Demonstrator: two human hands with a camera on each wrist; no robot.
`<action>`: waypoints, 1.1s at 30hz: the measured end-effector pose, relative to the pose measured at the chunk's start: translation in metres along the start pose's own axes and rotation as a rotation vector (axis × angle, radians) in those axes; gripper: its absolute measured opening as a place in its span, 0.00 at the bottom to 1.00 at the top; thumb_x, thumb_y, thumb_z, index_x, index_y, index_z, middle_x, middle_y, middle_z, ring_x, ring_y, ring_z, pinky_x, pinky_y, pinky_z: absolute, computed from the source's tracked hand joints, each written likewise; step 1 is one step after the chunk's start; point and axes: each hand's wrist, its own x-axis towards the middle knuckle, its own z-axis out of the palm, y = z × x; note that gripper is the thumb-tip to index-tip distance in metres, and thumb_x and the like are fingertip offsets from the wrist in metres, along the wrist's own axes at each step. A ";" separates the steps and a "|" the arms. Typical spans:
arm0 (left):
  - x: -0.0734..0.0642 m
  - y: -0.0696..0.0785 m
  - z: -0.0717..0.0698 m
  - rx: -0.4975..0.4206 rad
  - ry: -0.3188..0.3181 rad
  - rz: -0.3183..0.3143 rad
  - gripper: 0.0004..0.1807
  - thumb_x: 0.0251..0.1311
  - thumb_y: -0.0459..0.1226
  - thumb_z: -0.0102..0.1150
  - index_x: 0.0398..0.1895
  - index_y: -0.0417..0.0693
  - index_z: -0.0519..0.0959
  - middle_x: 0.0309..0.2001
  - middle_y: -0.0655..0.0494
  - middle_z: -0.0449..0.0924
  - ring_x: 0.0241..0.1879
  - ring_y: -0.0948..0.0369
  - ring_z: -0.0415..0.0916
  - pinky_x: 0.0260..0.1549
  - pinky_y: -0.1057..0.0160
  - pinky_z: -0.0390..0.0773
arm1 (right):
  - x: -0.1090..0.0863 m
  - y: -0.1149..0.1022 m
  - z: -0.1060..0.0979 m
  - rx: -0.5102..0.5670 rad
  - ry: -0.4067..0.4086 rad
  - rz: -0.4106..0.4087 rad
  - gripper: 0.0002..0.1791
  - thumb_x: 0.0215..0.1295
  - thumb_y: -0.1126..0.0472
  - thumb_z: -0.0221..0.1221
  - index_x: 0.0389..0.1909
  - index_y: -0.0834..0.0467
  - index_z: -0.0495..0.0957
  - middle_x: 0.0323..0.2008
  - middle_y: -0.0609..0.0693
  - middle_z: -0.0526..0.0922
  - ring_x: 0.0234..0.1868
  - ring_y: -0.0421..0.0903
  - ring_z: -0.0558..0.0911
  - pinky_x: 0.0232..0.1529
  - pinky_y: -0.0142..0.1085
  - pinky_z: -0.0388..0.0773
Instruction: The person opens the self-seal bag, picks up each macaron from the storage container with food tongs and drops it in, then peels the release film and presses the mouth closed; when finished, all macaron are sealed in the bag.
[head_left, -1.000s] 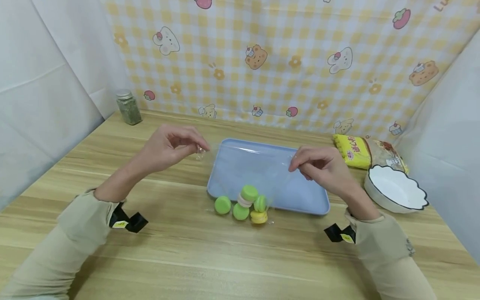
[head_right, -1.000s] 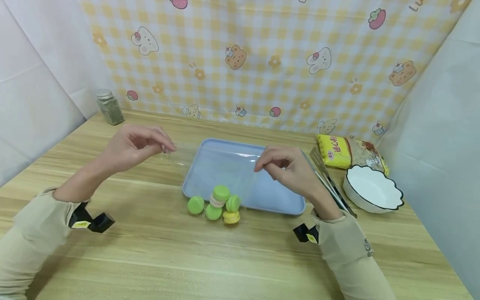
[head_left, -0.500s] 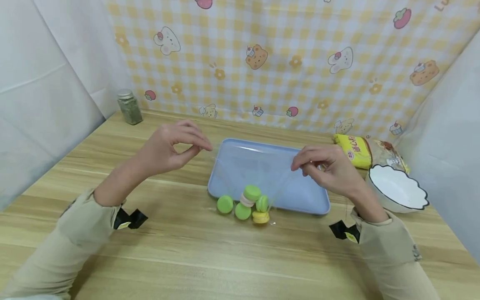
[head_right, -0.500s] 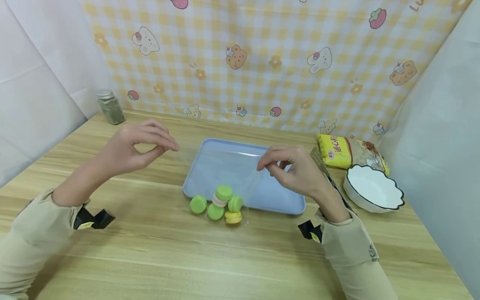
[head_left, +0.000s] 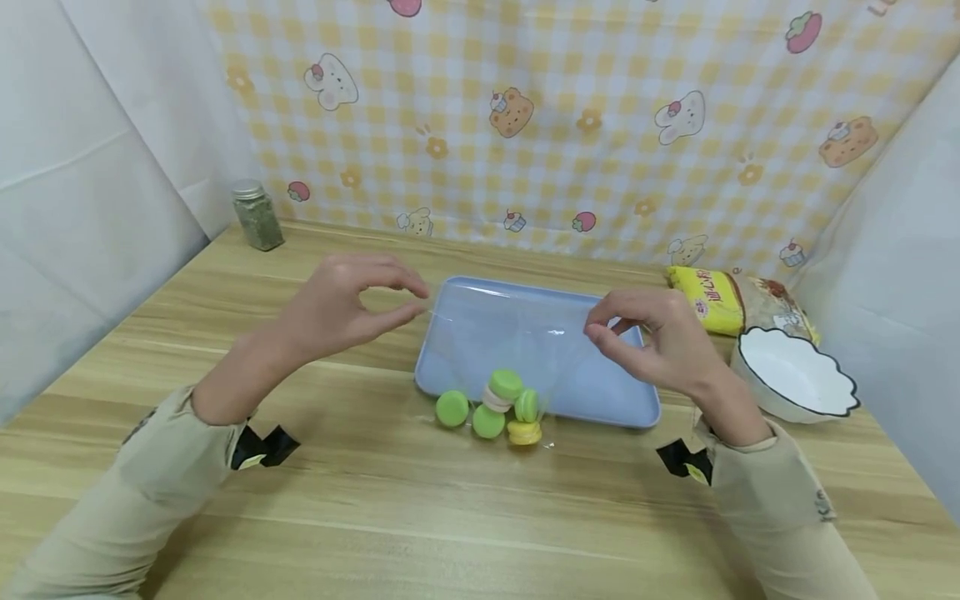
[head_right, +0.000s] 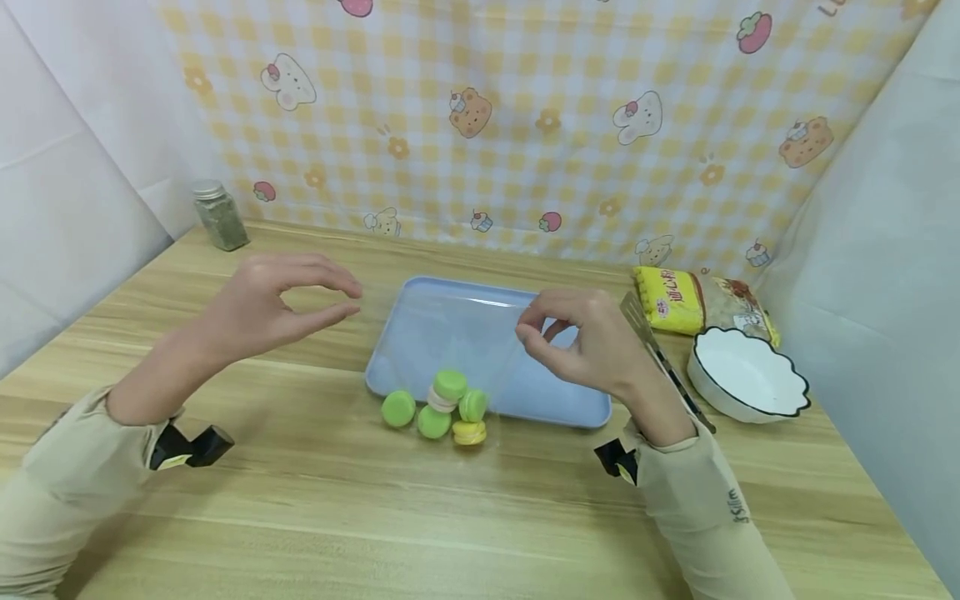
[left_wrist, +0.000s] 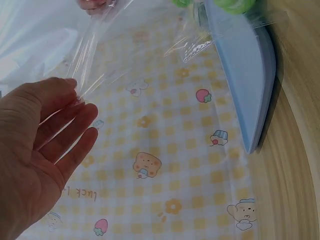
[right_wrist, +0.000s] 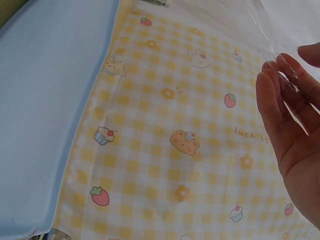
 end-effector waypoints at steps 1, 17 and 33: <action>0.000 0.001 0.001 0.001 -0.004 -0.014 0.08 0.46 0.25 0.68 0.31 0.42 0.83 0.31 0.58 0.82 0.32 0.65 0.80 0.36 0.73 0.75 | 0.000 -0.001 -0.001 -0.004 -0.017 0.021 0.11 0.49 0.75 0.60 0.27 0.55 0.81 0.26 0.43 0.81 0.26 0.37 0.77 0.27 0.26 0.76; 0.004 0.012 0.000 -0.058 0.005 -0.137 0.20 0.46 0.23 0.67 0.43 0.39 0.75 0.28 0.58 0.81 0.27 0.68 0.80 0.30 0.72 0.77 | 0.006 -0.004 -0.015 0.083 -0.177 0.301 0.20 0.52 0.74 0.63 0.46 0.63 0.69 0.32 0.47 0.79 0.34 0.42 0.79 0.29 0.35 0.80; 0.005 0.016 0.000 -0.140 -0.014 -0.178 0.17 0.50 0.22 0.63 0.45 0.38 0.77 0.35 0.54 0.82 0.30 0.66 0.81 0.30 0.70 0.78 | 0.149 -0.036 0.059 0.046 -0.787 0.236 0.07 0.58 0.60 0.63 0.30 0.60 0.83 0.24 0.47 0.83 0.23 0.38 0.76 0.26 0.28 0.70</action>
